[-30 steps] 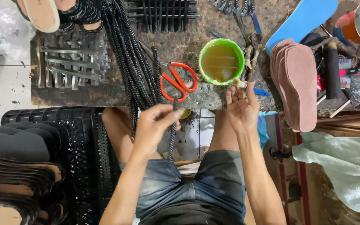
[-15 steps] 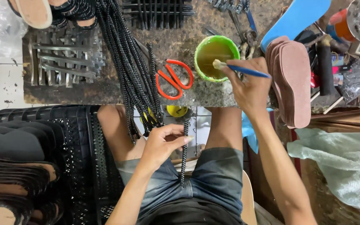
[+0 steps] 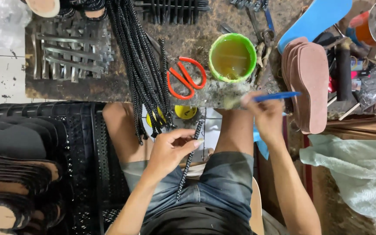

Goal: Applying glue to thin black shoe straps using a brush and trimming them with scissors in a shoe manufacturing workshop.

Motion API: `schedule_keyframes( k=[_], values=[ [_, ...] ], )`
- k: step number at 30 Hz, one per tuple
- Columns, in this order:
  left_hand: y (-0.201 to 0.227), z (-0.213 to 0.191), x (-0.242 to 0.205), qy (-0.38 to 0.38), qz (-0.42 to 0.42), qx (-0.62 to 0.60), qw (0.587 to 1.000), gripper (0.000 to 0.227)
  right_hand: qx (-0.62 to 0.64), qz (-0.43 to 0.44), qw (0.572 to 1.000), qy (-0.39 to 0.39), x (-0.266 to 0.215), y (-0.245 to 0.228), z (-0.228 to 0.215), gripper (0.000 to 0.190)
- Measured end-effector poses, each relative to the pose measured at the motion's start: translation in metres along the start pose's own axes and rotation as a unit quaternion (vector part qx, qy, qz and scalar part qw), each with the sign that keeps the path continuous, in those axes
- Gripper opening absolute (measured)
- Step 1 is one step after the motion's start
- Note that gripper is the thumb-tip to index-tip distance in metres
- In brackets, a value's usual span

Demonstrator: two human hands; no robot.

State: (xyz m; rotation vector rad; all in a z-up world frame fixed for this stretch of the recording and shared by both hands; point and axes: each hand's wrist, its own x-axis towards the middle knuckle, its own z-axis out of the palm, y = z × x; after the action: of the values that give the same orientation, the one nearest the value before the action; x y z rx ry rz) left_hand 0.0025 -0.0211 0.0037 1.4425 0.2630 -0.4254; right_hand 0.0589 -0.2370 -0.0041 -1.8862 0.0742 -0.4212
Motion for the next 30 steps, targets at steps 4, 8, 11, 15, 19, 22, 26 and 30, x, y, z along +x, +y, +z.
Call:
schedule_keyframes(
  k=[4, 8, 11, 15, 19, 22, 26, 30],
  values=[
    [0.008, 0.004, -0.008, -0.033, 0.014, -0.028, 0.999, 0.033, 0.177, 0.006, 0.982, -0.063, -0.029, -0.005, -0.017, 0.009],
    [0.022, 0.009, -0.017, -0.064, 0.027, -0.030, 0.997, 0.032, 0.128, -0.094, 0.984, -0.076, -0.041, -0.043, -0.019, 0.010],
    [0.025, 0.011, -0.023, -0.087, 0.076, -0.013, 0.993, 0.027, 0.061, -0.156, 0.981, -0.094, -0.043, -0.056, -0.017, 0.015],
    [0.024, 0.008, -0.024, -0.096, 0.123, 0.016, 0.988, 0.025, 0.046, -0.202, 0.975, -0.076, -0.046, -0.053, -0.019, 0.014],
    [0.027, 0.006, -0.025, -0.101, 0.138, 0.032, 0.985, 0.025, 0.017, -0.223, 0.971, -0.082, -0.042, -0.056, -0.013, 0.013],
    [0.026, 0.003, -0.023, -0.098, 0.143, 0.040, 0.984, 0.025, 0.051, -0.198, 0.976, -0.074, -0.049, -0.053, -0.020, 0.016],
    [0.022, 0.003, -0.024, -0.103, 0.143, 0.044, 0.983, 0.025, 0.016, -0.209, 0.974, -0.089, -0.048, -0.057, -0.014, 0.015],
    [0.024, 0.002, -0.022, -0.101, 0.143, 0.052, 0.983, 0.025, 0.017, -0.203, 0.975, -0.086, -0.046, -0.062, -0.013, 0.013]
  ],
)
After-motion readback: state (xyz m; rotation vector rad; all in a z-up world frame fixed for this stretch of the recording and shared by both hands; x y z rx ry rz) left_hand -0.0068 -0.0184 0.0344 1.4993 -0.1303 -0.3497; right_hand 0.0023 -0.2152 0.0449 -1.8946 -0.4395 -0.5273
